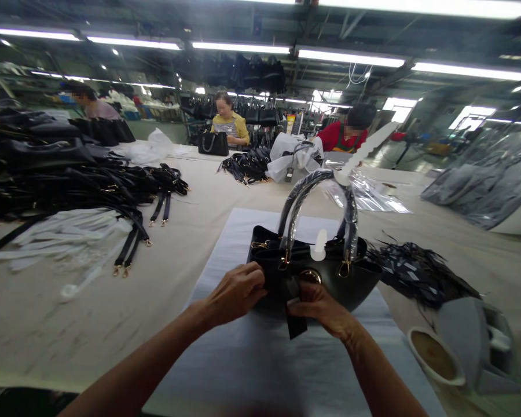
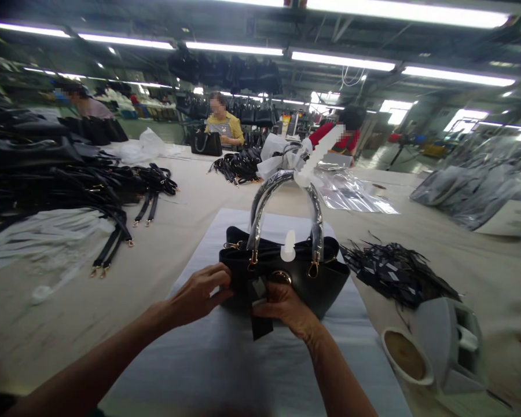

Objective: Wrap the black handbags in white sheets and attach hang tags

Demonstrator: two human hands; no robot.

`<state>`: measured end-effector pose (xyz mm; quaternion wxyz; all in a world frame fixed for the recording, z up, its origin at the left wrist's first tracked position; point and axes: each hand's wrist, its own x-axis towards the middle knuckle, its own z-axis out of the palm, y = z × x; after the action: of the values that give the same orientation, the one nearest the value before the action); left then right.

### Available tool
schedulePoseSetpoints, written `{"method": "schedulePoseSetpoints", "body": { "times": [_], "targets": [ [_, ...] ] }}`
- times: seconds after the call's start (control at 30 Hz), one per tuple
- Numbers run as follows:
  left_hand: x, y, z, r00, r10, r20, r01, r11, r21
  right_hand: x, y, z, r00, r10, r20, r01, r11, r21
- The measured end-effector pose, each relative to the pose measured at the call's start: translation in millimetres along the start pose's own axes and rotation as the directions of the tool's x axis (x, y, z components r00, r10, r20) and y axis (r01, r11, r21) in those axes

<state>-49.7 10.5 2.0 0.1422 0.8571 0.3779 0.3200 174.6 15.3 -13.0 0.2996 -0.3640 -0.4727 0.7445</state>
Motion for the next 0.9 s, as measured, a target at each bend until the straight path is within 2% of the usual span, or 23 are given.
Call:
{"method": "schedulePoseSetpoints", "body": {
  "times": [0.1,0.2,0.3,0.4,0.43,0.5,0.57,0.6,0.73,0.9],
  "targets": [
    [3.2,1.0,1.7,0.990,-0.140,0.025,0.141,0.988,-0.061,-3.5,-7.7,-7.0,0.992,0.073,0.100,-0.067,0.996,-0.059],
    [5.6,4.0,3.3,0.977,-0.202,0.069,0.206,0.976,-0.067,-7.2,-17.3,-9.8,0.990,0.057,0.132,-0.047,0.996,-0.079],
    [6.0,6.5,5.6,0.973,-0.223,0.063,0.229,0.963,-0.139,-6.7,-21.9,-3.7,0.995,-0.089,0.037,0.089,0.996,0.008],
    [5.0,9.4,11.1,0.958,-0.273,0.091,0.287,0.883,-0.372,2.1,-18.1,11.2,0.956,-0.246,-0.157,0.264,0.958,0.110],
    [4.4,10.7,13.8,0.942,-0.308,0.131,0.332,0.809,-0.485,6.2,-15.8,17.2,0.936,-0.275,-0.218,0.308,0.942,0.132],
    [3.2,13.4,19.9,0.897,-0.370,0.241,0.425,0.577,-0.697,14.5,-11.0,28.9,0.900,-0.302,-0.314,0.366,0.916,0.167],
    [1.9,16.0,25.9,0.859,-0.405,0.313,0.462,0.350,-0.815,20.7,-7.5,38.4,0.872,-0.314,-0.376,0.403,0.896,0.186],
    [1.3,17.0,28.8,0.850,-0.420,0.318,0.454,0.276,-0.847,22.9,-6.3,41.8,0.858,-0.321,-0.401,0.421,0.887,0.191],
    [-2.1,21.5,40.4,0.836,-0.470,0.283,0.354,0.067,-0.933,28.5,-3.6,48.2,0.834,-0.338,-0.437,0.457,0.865,0.204],
    [-10.5,31.4,53.5,0.777,-0.512,0.367,0.154,-0.410,-0.899,37.1,-0.3,49.1,0.767,-0.356,-0.534,0.524,0.828,0.200]
  ]
}}
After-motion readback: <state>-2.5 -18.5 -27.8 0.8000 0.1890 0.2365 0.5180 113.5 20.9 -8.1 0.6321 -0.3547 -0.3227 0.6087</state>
